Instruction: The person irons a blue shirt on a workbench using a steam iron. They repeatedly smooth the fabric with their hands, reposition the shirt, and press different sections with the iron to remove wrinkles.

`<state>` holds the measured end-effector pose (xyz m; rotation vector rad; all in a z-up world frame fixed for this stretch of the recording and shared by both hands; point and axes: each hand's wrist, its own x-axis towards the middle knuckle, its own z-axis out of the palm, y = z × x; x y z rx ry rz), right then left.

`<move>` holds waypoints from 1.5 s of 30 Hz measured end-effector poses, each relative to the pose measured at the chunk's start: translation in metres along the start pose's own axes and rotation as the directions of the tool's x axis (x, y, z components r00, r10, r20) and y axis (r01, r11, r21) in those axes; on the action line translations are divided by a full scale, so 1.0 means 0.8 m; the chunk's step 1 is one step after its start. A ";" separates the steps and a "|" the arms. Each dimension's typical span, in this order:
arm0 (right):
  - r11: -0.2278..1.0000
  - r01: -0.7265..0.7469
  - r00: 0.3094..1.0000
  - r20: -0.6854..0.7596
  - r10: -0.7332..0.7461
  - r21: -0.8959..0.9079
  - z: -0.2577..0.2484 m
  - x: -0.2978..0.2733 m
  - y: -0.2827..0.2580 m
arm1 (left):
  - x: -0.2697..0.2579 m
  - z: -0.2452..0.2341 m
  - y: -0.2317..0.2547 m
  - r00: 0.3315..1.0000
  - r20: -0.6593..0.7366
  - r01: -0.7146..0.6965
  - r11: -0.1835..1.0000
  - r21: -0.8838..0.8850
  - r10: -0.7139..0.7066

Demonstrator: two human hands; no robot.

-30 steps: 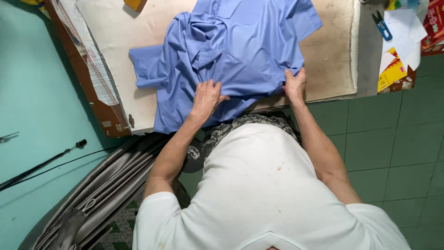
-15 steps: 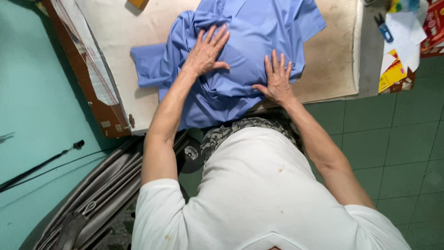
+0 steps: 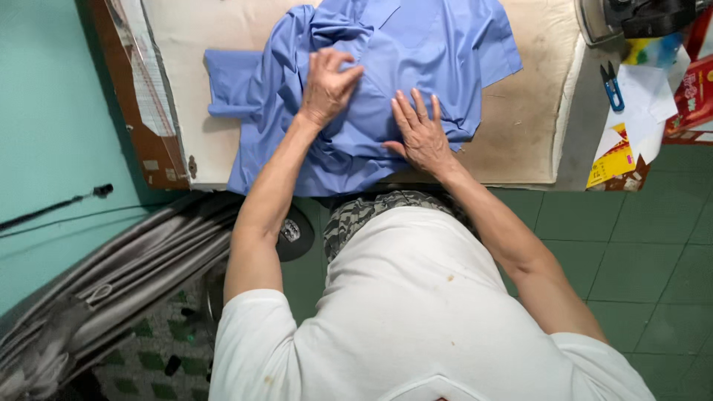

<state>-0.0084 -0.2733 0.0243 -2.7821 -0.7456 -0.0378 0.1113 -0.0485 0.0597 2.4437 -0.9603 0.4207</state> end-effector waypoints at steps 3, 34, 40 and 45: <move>0.994 0.080 0.996 0.043 -0.077 -0.080 -0.004 0.007 0.010 | -0.010 0.005 0.020 0.998 0.060 -0.027 0.998 -0.060 0.030; 0.653 -0.612 0.790 0.377 0.483 0.447 -0.220 0.034 0.162 | -0.010 0.018 -0.002 0.961 0.187 0.240 0.953 -0.186 -0.205; 0.726 -0.558 0.795 0.511 0.328 0.403 -0.139 0.042 0.036 | -0.006 0.022 -0.006 0.963 0.139 0.253 0.954 -0.159 -0.232; 0.885 -0.421 0.807 0.527 0.266 0.198 -0.088 0.032 0.010 | -0.005 0.022 -0.016 0.978 0.012 0.209 0.963 -0.168 -0.211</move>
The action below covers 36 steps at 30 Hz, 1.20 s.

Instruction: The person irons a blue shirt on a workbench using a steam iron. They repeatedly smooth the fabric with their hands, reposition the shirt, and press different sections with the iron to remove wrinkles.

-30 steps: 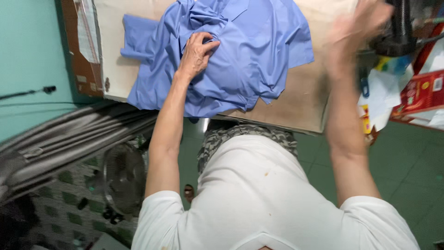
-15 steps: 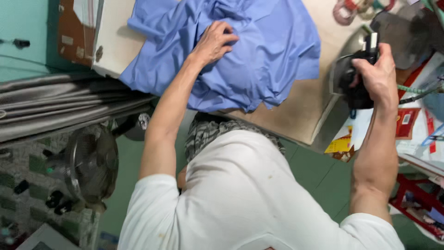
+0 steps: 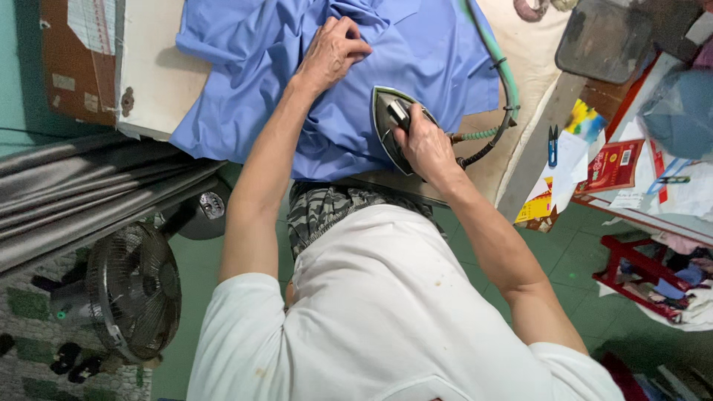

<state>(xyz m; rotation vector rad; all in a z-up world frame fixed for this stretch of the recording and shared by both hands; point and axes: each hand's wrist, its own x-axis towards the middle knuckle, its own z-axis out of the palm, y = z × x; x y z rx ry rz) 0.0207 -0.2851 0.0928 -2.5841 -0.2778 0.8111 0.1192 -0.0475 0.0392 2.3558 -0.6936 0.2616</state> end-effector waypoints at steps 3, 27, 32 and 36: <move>0.998 -0.042 0.999 -0.025 0.044 0.044 -0.012 0.030 -0.028 | 0.005 -0.001 -0.008 0.997 0.011 0.081 0.967 -0.241 -0.080; 0.987 -0.008 0.991 0.129 0.029 -0.163 -0.009 -0.004 0.021 | 0.015 -0.002 -0.016 0.923 0.288 0.349 0.871 -0.344 -0.256; 0.968 0.086 0.985 0.165 -0.047 -0.237 0.006 -0.023 0.077 | 0.017 -0.002 -0.014 0.946 0.250 0.284 0.898 -0.336 -0.206; 0.965 0.117 0.978 0.197 -0.071 -0.234 -0.017 -0.029 0.085 | 0.012 -0.003 -0.004 0.929 0.284 0.322 0.899 -0.296 -0.239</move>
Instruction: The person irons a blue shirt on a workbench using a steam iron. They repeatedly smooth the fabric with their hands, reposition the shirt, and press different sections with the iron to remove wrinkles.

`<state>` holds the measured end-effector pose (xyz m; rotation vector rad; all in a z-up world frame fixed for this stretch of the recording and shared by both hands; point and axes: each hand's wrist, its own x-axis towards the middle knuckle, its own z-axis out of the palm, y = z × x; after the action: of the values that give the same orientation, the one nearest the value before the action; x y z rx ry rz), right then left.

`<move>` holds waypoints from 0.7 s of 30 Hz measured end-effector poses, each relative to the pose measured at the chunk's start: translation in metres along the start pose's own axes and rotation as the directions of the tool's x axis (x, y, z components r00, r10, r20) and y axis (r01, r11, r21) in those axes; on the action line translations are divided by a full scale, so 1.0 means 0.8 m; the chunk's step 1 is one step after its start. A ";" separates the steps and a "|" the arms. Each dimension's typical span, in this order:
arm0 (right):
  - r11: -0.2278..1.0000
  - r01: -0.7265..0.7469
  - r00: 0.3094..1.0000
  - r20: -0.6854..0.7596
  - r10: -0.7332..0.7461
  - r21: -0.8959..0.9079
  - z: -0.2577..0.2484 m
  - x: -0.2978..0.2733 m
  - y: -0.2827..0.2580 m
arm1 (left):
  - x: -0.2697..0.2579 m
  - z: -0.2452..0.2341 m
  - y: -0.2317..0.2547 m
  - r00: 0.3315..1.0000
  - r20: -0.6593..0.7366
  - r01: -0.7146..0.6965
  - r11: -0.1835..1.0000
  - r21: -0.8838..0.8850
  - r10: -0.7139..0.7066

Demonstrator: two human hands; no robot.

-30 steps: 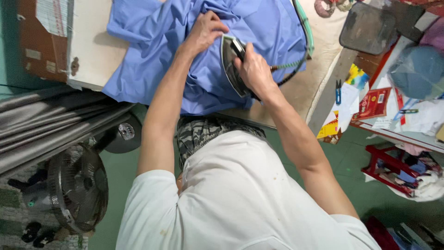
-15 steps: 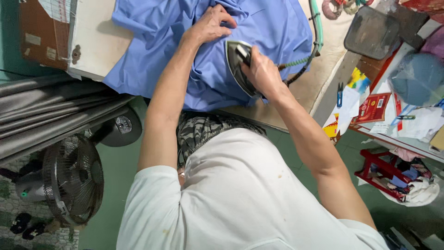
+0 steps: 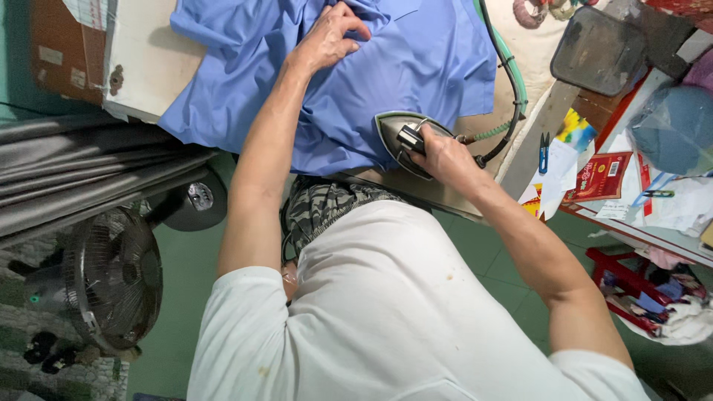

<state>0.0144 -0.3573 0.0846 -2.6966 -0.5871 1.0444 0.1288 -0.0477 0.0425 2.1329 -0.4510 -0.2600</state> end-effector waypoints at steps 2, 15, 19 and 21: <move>0.985 -0.105 0.986 0.146 0.084 0.137 -0.033 -0.003 0.009 | 0.001 0.002 0.002 0.984 -0.121 -0.119 0.984 0.130 0.135; 0.810 -0.134 0.803 -0.416 0.426 0.571 -0.167 0.010 0.275 | -0.087 0.040 0.009 0.868 -0.276 0.486 0.818 0.308 -0.412; 0.983 -0.101 0.661 -0.728 0.184 0.156 -0.167 0.035 0.313 | -0.076 0.024 0.006 0.932 -0.328 0.265 0.908 0.324 -0.155; 0.989 -0.146 0.588 -0.804 0.093 0.008 -0.160 0.046 0.302 | -0.069 0.023 0.002 0.947 -0.312 0.176 0.933 0.313 -0.074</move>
<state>0.1966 -0.5639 0.0809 -2.8710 -0.2421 -0.2749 0.0718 -0.0394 0.0348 2.4913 -0.1905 0.0753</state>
